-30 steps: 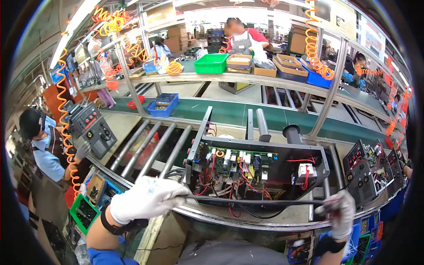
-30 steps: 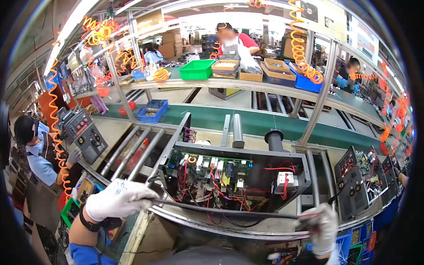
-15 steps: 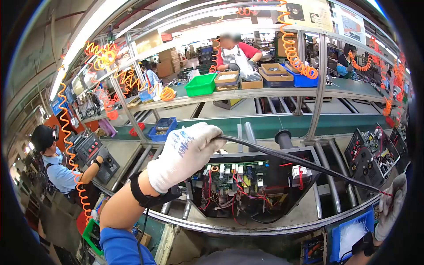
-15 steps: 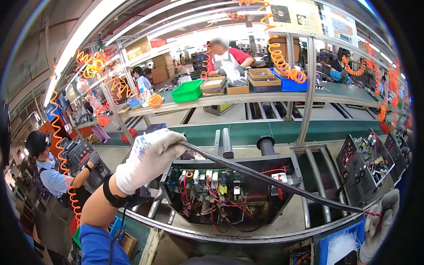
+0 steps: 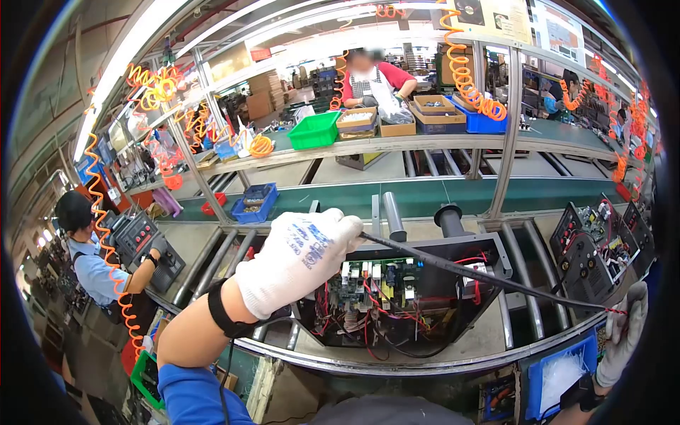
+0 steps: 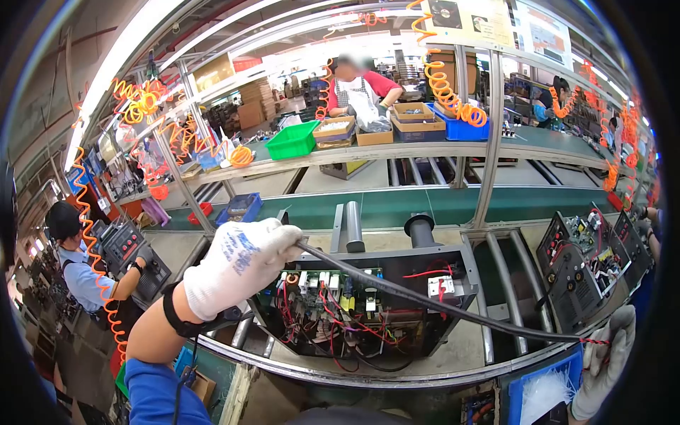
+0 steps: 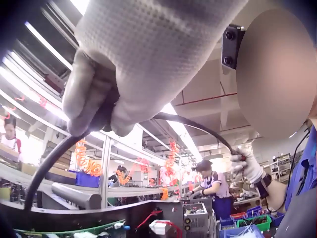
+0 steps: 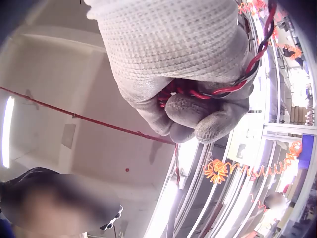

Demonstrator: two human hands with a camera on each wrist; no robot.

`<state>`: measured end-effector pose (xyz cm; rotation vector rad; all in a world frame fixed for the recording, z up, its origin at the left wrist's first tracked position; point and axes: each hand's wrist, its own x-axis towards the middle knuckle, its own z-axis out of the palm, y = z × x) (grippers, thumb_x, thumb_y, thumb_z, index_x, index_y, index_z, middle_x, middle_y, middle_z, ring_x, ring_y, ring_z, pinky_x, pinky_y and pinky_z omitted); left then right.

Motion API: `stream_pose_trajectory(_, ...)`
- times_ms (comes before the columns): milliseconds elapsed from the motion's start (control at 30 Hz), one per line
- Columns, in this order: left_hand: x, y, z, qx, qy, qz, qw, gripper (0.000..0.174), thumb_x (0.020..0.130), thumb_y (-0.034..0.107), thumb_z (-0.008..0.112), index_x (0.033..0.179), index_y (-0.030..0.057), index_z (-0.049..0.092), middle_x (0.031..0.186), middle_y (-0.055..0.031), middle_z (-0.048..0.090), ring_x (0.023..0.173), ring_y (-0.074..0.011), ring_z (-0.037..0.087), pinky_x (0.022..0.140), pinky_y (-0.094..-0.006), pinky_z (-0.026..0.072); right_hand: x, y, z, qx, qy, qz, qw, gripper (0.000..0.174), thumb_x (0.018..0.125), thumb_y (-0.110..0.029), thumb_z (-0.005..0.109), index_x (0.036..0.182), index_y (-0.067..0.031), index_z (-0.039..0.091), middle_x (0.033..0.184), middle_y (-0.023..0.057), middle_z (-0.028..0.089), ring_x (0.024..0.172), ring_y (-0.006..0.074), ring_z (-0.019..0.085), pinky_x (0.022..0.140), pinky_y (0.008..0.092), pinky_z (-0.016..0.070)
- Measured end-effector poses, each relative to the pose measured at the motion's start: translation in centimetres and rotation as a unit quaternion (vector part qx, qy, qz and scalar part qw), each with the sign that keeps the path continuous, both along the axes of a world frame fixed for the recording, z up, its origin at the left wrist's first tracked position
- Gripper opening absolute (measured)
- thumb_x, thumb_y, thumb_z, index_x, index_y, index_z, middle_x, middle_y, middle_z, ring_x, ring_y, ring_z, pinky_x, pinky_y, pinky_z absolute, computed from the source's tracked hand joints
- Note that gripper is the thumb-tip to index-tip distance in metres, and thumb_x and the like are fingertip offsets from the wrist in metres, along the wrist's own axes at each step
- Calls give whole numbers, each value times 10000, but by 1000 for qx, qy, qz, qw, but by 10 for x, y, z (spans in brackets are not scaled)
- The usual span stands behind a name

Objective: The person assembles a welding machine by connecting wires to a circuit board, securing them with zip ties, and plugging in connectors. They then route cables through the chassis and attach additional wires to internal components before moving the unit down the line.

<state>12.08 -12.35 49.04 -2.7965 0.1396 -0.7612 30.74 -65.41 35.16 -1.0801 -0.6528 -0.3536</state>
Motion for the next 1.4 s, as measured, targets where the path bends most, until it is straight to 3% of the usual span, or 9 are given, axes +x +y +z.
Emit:
stream_pose_trajectory(100,7,10,-7,1,55,-46,997,168,815,111,662,973,86,611,770,-73,618,684,-268,641,569,-357,500,-9,6,14,-77,-6,87,993,539,1005,-283,494,1440,2,349,1336,73,542,508,13,296,464,176,292)
stream_pose_trajectory(333,26,24,4,-63,49,-110,991,103,861,155,610,934,85,593,768,-107,598,717,-315,627,597,-387,481,-11,37,34,-125,38,-27,991,556,963,-218,579,1397,52,363,1119,64,566,557,5,347,546,165,348)
stream_pose_trajectory(400,30,21,2,-72,89,-147,983,103,856,146,608,938,84,593,782,-114,601,726,-316,631,608,-393,487,-3,46,43,-98,5,5,995,414,966,-165,548,1306,49,445,1036,41,564,560,2,347,535,161,335)
stream_pose_trajectory(533,47,42,-47,4,215,-63,975,145,816,152,600,936,75,629,774,-134,638,789,-336,646,669,-419,519,-4,66,68,-209,-18,34,977,275,986,-120,515,1227,12,494,922,6,533,525,9,324,508,171,308)
stream_pose_trajectory(633,43,45,-42,-97,220,-26,970,200,834,235,589,909,60,650,794,-167,652,821,-346,653,717,-447,517,-3,92,70,-235,-8,9,972,238,983,-138,517,1171,8,524,859,-21,495,546,2,325,504,161,278)
stream_pose_trajectory(800,22,48,-41,-146,184,34,971,247,839,288,594,916,58,640,801,-176,656,822,-361,651,723,-451,521,3,146,106,-224,-54,-1,973,235,981,-147,531,1159,7,542,876,-22,520,575,-6,323,523,162,287)
stream_pose_trajectory(1067,7,43,-47,-190,-8,-56,980,309,847,325,618,1003,61,579,837,-151,644,801,-349,657,671,-458,515,2,196,130,-258,-68,18,964,236,974,-148,548,1164,-8,549,766,-47,456,567,2,309,518,170,272)
stream_pose_trajectory(1267,22,61,-77,-37,157,-19,987,123,826,195,617,882,86,628,822,-119,652,799,-322,667,663,-433,536,-10,209,144,-402,-75,8,913,179,918,-162,566,1037,-29,564,781,-55,447,602,2,314,530,169,238)
stream_pose_trajectory(1400,5,54,-57,-147,109,9,983,159,832,229,617,897,83,623,762,-123,643,777,-315,668,650,-434,533,-24,229,144,-438,-97,-42,893,143,895,-166,568,968,-44,579,806,-58,460,645,13,349,569,178,272)
